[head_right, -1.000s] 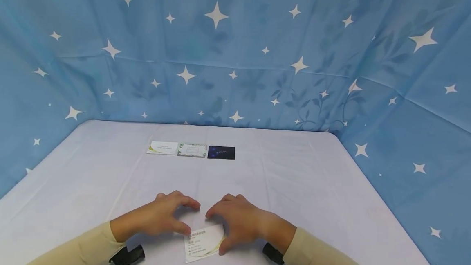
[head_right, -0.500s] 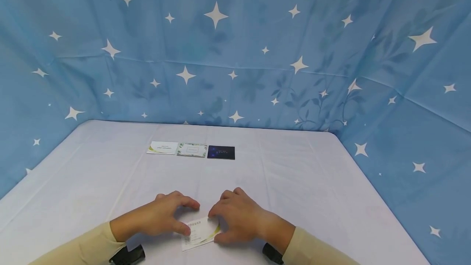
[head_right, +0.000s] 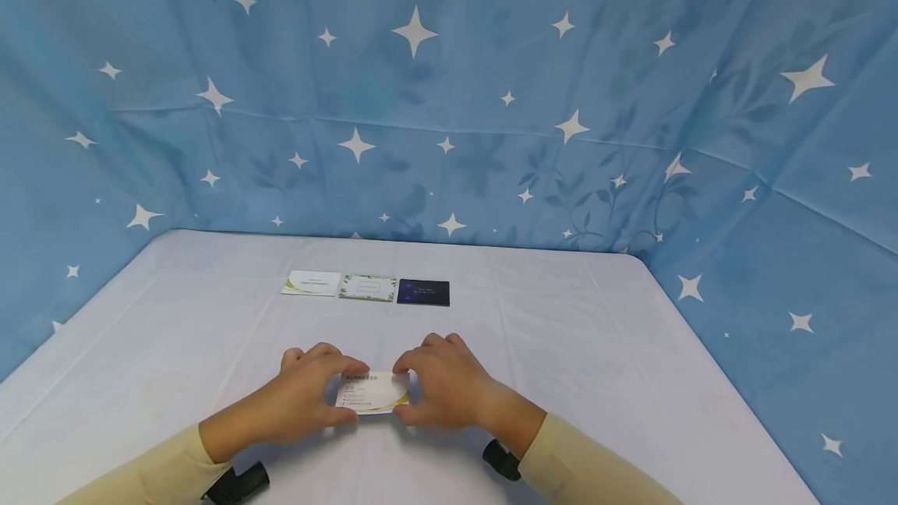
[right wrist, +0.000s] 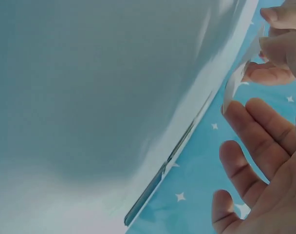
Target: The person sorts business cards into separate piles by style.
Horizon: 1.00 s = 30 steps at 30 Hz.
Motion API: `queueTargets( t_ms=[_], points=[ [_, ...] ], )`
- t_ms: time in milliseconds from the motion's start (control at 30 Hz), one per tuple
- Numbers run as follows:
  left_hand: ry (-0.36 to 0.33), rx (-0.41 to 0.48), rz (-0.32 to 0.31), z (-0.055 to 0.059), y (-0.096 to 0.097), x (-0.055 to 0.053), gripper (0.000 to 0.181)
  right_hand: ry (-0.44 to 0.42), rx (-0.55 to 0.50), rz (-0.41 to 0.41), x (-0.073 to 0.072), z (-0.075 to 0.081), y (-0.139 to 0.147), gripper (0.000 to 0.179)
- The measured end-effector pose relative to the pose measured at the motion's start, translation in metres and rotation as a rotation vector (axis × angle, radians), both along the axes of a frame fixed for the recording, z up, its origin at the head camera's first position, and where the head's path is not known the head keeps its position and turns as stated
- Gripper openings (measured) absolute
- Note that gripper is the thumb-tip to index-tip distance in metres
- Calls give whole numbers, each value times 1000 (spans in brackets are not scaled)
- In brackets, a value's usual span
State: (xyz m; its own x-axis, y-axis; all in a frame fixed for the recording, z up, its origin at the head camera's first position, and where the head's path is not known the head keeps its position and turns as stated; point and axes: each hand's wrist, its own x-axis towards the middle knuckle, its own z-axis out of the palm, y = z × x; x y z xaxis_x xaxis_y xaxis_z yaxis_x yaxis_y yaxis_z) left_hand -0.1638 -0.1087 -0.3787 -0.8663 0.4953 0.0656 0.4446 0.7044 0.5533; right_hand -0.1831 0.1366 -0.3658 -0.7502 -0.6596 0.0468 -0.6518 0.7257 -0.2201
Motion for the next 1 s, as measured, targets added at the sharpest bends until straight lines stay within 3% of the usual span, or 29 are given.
queueTargets(
  t_ms=[200,400,600,767,1000],
  points=[
    [47,-11,102,2,-22,-22,52,77,-36,-24,-24,3,-24,40],
    [66,-9,136,-1,-50,-52,50,120,-23,-40,-59,4,-55,42],
    [45,-62,169,0,-73,-88,49,90,16,-60,-96,2,-86,42],
    [32,-110,176,4,-86,-117,50,57,42,-125,-122,-3,-109,45],
    [-17,-142,195,1,-96,-145,49,-10,58,-214,-144,-4,-129,48]
  ],
)
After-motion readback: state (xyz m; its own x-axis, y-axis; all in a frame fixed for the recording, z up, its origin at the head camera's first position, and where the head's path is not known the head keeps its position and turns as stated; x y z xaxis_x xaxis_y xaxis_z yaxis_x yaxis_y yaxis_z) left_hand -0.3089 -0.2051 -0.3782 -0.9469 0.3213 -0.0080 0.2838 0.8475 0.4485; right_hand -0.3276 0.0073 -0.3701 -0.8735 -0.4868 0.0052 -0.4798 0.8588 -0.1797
